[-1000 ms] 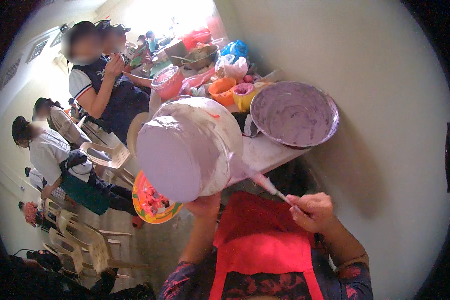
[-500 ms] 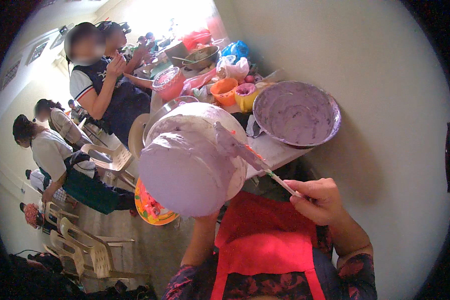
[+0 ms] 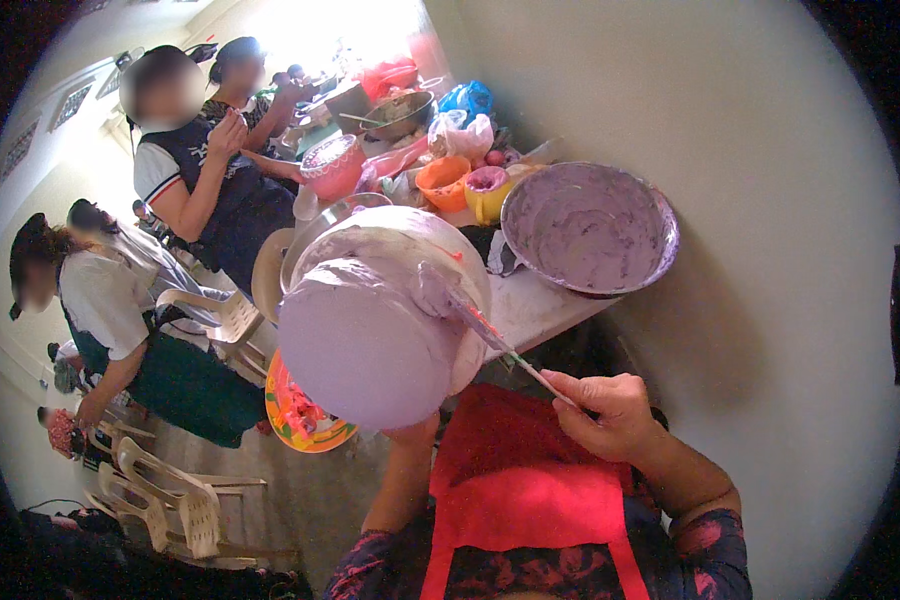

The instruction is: The person holds a round cake in their left hand and uses a spatula in their right hand to spread purple frosting onto the top surface. They repeatedly scoop frosting from a nearby bowl and smooth it over the cake while standing at a work table.

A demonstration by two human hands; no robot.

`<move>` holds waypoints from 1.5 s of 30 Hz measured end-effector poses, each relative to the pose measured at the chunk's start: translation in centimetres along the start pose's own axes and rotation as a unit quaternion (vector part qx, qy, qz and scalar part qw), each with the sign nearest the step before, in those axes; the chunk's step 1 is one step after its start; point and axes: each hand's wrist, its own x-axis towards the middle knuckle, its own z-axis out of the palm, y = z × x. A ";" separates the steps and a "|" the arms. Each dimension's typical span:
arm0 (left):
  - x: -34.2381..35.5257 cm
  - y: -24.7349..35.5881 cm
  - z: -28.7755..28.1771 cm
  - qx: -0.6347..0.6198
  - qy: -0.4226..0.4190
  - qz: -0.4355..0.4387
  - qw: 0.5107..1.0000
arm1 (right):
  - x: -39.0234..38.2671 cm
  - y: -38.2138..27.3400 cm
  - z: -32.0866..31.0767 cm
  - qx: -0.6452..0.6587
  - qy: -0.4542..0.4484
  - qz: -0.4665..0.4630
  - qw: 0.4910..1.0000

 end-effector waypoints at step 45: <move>2.2 1.5 2.9 -0.078 -0.016 -0.128 0.989 | 1.1 0.7 -5.0 -0.097 -0.067 -0.089 0.989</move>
